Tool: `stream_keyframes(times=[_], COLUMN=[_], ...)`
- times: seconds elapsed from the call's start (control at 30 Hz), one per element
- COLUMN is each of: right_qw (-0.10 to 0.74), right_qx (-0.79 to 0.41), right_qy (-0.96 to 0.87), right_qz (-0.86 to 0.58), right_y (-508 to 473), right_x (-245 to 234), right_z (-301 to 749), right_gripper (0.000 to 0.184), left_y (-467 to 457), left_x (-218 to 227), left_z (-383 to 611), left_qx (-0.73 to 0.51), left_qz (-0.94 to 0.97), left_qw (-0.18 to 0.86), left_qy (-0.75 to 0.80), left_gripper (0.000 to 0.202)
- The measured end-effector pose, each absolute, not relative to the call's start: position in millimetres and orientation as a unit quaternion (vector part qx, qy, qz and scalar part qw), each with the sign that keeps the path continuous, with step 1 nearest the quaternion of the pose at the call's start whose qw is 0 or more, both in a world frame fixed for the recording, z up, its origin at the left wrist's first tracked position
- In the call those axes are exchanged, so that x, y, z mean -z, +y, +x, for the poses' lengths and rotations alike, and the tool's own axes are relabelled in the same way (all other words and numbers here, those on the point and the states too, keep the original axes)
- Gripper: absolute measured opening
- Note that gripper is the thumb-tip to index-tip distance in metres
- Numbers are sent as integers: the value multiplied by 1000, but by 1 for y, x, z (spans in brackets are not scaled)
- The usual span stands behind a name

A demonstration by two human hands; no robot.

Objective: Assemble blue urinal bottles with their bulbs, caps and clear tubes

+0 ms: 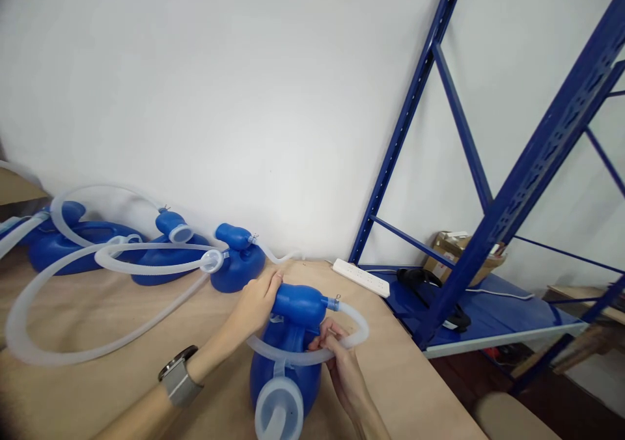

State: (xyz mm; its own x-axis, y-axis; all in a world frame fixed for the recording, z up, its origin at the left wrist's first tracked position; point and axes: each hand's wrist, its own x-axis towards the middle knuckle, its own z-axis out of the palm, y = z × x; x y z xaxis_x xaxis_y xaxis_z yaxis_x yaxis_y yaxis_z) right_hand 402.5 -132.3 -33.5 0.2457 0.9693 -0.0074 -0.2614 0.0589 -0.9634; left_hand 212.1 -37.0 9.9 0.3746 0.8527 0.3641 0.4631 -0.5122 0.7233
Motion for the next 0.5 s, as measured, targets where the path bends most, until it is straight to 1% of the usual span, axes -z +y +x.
stream_keyframes(times=[0.1,0.13,0.23,0.3,0.43,0.5], right_qw=[638,638,635,627,604,602], right_qx=[-486,-478,-459,-455,-445,-444], right_qy=[-347,-346,-341,-332,-343,-346], right_qz=[-487,-496,-519,-538,-565,-567], right_y=[-131,-131,-132,-133,-128,-118], right_x=[43,46,51,48,32,25], right_z=[412,416,424,425,422,426], right_gripper=[41,46,48,49,47,42], left_y=[-46,-50,-54,-49,-35,-34], left_x=[-17,-19,-20,-17,-17,-24], left_z=[225,228,231,223,179,144], left_qx=[-392,-398,-406,-395,-357,-339], left_qz=[767,759,741,735,729,727], left_qw=[309,325,374,406,432,426], left_qy=[404,399,382,373,394,417], left_gripper=[44,50,69,75,79,70])
